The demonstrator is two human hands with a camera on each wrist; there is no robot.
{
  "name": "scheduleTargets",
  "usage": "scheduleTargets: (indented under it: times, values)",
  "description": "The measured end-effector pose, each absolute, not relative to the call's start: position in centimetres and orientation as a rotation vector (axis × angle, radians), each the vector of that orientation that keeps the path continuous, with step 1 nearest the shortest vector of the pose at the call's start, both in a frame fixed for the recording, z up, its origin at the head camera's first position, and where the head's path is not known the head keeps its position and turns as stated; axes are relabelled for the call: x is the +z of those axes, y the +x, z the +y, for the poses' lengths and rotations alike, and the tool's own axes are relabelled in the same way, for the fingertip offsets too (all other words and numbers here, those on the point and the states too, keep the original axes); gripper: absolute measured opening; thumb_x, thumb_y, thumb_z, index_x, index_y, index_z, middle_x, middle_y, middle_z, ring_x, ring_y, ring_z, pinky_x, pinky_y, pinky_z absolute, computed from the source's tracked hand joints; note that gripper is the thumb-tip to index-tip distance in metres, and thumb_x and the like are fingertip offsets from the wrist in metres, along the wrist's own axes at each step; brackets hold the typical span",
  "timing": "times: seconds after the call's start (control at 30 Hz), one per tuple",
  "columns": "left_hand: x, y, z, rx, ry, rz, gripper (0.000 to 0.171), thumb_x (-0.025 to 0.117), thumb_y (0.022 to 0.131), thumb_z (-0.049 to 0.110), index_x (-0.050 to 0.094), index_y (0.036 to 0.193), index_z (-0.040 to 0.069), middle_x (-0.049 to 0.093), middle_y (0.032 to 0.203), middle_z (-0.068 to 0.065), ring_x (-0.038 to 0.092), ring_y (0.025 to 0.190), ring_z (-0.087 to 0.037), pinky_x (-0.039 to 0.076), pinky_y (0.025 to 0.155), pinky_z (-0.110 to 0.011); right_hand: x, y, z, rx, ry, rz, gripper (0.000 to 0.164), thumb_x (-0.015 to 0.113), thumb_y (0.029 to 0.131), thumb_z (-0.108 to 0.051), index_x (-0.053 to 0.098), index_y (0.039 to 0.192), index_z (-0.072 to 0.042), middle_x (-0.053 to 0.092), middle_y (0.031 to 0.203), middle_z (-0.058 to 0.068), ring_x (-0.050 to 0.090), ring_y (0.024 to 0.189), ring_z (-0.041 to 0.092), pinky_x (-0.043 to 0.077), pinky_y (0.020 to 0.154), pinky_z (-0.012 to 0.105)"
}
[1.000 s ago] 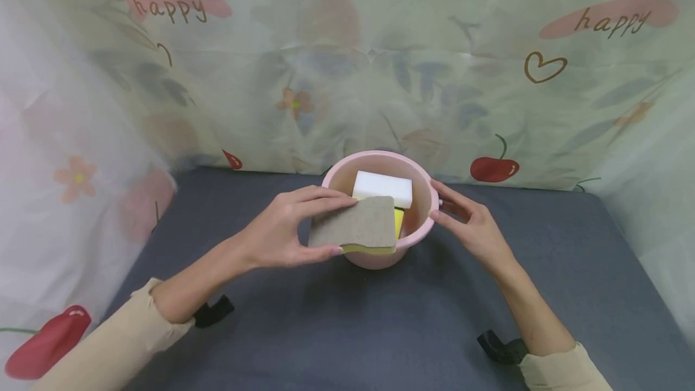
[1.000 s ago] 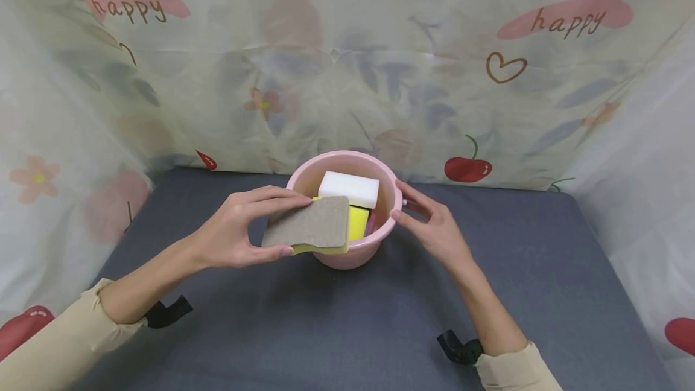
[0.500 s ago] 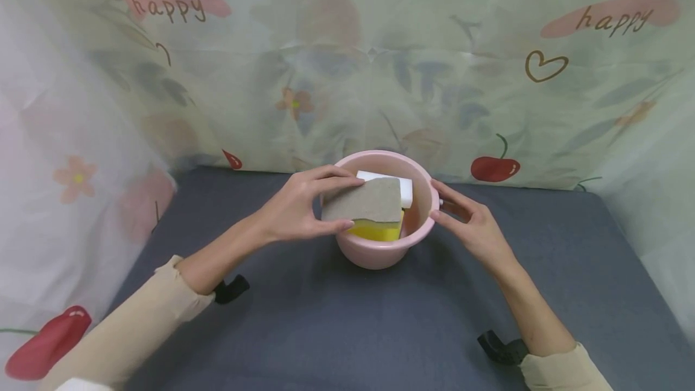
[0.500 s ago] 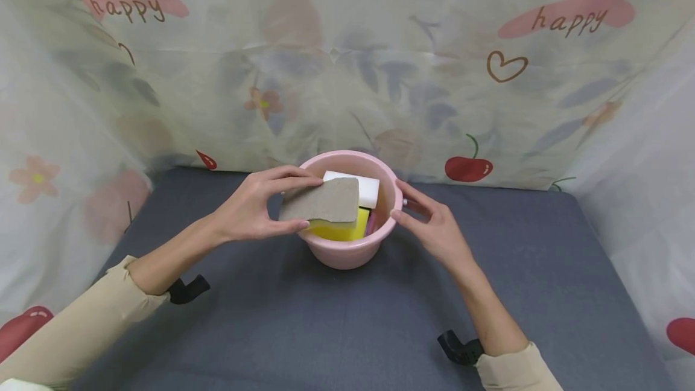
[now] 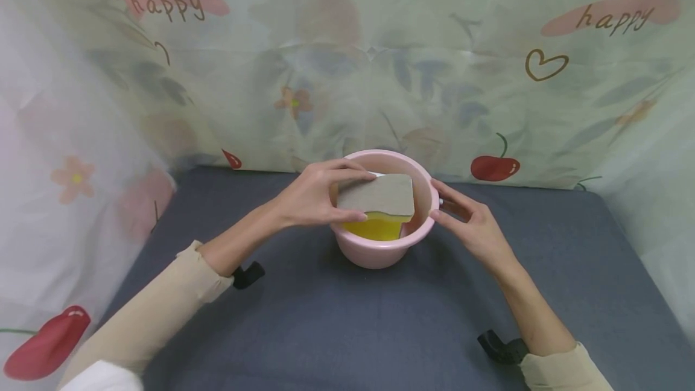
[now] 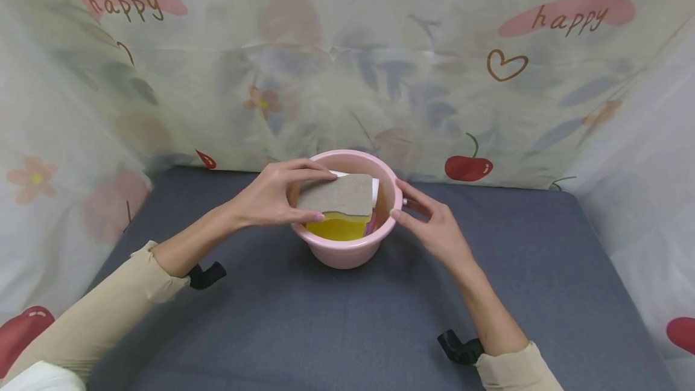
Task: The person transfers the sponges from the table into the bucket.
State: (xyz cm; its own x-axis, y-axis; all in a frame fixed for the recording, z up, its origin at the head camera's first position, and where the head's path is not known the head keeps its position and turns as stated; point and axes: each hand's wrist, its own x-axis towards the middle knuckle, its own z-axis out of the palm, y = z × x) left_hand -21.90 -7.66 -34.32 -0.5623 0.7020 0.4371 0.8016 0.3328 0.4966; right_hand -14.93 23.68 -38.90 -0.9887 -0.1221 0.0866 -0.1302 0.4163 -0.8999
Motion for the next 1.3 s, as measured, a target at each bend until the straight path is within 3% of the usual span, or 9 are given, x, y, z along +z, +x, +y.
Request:
scheduleTargets:
  times: [0.07, 0.13, 0.3, 0.37, 0.67, 0.83, 0.97, 1.17, 1.3]
  values:
    - [-34.4, -22.0, -7.5, -1.043, -1.398, -2.45, 0.061, 0.086, 0.075, 0.044, 0.069, 0.128, 0.019, 0.063, 0.125, 0.003, 0.063, 0.092, -0.006, 0.051, 0.087, -0.029, -38.9, -14.9, 23.7, 1.679, 0.239, -2.638, 0.061, 0.071, 0.093, -0.035, 0.047, 0.149, -0.031, 0.05, 0.148, 0.002, 0.05, 0.13, 0.029, 0.042, 0.105, 0.057]
    - [-34.5, -22.2, -7.3, -1.05, -1.411, -2.455, 0.063, 0.087, 0.073, 0.044, 0.069, 0.128, 0.018, 0.063, 0.125, 0.003, 0.063, 0.092, -0.007, 0.051, 0.086, -0.028, -38.9, -14.9, 23.7, 1.685, 0.244, -2.638, 0.06, 0.071, 0.093, -0.035, 0.047, 0.149, -0.031, 0.05, 0.148, 0.001, 0.05, 0.129, 0.028, 0.042, 0.105, 0.057]
    - [-34.9, -22.4, -7.1, -1.044, -1.435, -2.488, 0.065, 0.088, 0.072, 0.046, 0.069, 0.127, 0.017, 0.062, 0.124, 0.004, 0.053, 0.053, 0.0, 0.051, 0.071, -0.023, -38.8, -15.0, 23.7, 1.698, 0.258, -2.636, 0.06, 0.07, 0.094, -0.035, 0.047, 0.149, -0.032, 0.049, 0.149, 0.0, 0.051, 0.129, 0.026, 0.042, 0.105, 0.055]
    - [-35.0, -22.4, -7.1, -1.034, -1.442, -2.493, 0.065, 0.088, 0.072, 0.047, 0.069, 0.127, 0.017, 0.062, 0.124, 0.004, 0.052, 0.053, 0.001, 0.05, 0.067, -0.022, -38.8, -15.0, 23.7, 1.704, 0.257, -2.637, 0.06, 0.07, 0.094, -0.035, 0.046, 0.149, -0.032, 0.048, 0.149, -0.001, 0.05, 0.13, 0.026, 0.042, 0.105, 0.055]
    - [-35.6, -22.3, -7.0, -1.011, -1.466, -2.494, 0.065, 0.086, 0.072, 0.049, 0.069, 0.127, 0.019, 0.061, 0.126, 0.005, 0.053, 0.056, 0.0, 0.05, 0.076, -0.025, -38.8, -15.0, 23.8, 1.708, 0.234, -2.641, 0.061, 0.07, 0.093, -0.036, 0.047, 0.149, -0.032, 0.048, 0.149, 0.0, 0.049, 0.131, 0.027, 0.042, 0.105, 0.056]
    - [-35.6, -22.3, -7.0, -1.001, -1.469, -2.492, 0.066, 0.086, 0.072, 0.048, 0.068, 0.127, 0.017, 0.062, 0.127, 0.004, 0.062, 0.089, -0.007, 0.05, 0.084, -0.028, -39.0, -15.0, 23.9, 1.691, 0.218, -2.638, 0.06, 0.071, 0.093, -0.033, 0.048, 0.148, -0.031, 0.049, 0.148, 0.0, 0.049, 0.13, 0.026, 0.042, 0.105, 0.056]
    - [-35.7, -22.2, -7.1, -1.007, -1.462, -2.498, 0.064, 0.086, 0.073, 0.046, 0.068, 0.127, 0.016, 0.062, 0.126, 0.003, 0.059, 0.113, -0.012, 0.05, 0.086, -0.029, -39.0, -15.0, 23.9, 1.693, 0.228, -2.633, 0.06, 0.071, 0.093, -0.03, 0.048, 0.148, -0.031, 0.05, 0.148, 0.0, 0.05, 0.13, 0.026, 0.042, 0.105, 0.056]
    - [-35.9, -22.1, -7.2, -1.018, -1.462, -2.464, 0.06, 0.085, 0.076, 0.044, 0.069, 0.126, 0.014, 0.063, 0.126, 0.002, 0.059, 0.113, -0.013, 0.051, 0.088, -0.03, -39.1, -14.9, 24.0, 1.712, 0.225, -2.631, 0.06, 0.071, 0.093, -0.031, 0.048, 0.148, -0.031, 0.05, 0.147, 0.0, 0.049, 0.131, 0.025, 0.042, 0.105, 0.055]
    - [-35.9, -21.9, -7.6, -1.039, -1.423, -2.439, 0.059, 0.082, 0.079, 0.043, 0.068, 0.128, 0.013, 0.062, 0.13, 0.002, 0.056, 0.121, -0.013, 0.049, 0.095, -0.034, -39.2, -14.9, 24.2, 1.664, 0.267, -2.637, 0.059, 0.07, 0.094, -0.031, 0.047, 0.149, -0.031, 0.05, 0.148, -0.001, 0.05, 0.131, 0.024, 0.044, 0.105, 0.051]
